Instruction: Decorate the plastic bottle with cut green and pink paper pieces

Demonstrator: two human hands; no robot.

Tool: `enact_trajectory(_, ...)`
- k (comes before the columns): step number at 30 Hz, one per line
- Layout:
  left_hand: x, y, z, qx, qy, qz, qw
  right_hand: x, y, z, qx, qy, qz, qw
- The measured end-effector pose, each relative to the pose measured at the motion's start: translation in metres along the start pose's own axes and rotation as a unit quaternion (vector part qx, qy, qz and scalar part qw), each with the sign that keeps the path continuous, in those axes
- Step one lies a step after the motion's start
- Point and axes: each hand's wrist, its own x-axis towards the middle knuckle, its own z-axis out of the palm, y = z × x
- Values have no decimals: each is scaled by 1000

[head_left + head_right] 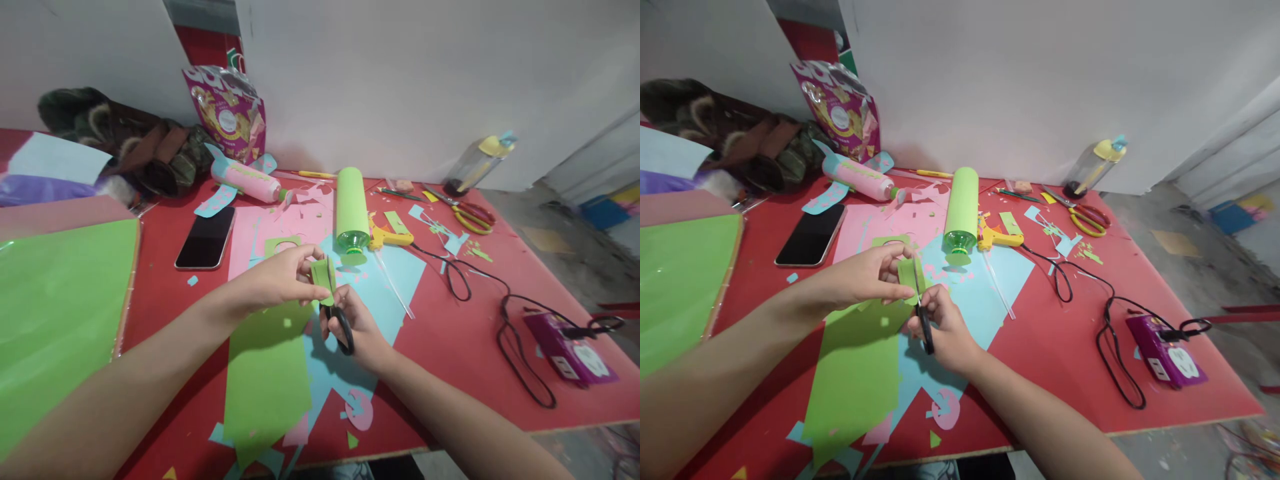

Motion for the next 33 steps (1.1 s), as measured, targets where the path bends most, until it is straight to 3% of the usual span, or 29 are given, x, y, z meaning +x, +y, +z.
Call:
enact_trajectory(25, 1, -2, 1, -27, 10, 3, 1000, 3, -2, 3, 19, 53, 27, 998)
enact_trajectory(33, 2, -2, 2, -35, 0, -6, 999, 5, 0, 1, 26, 104, -22, 994)
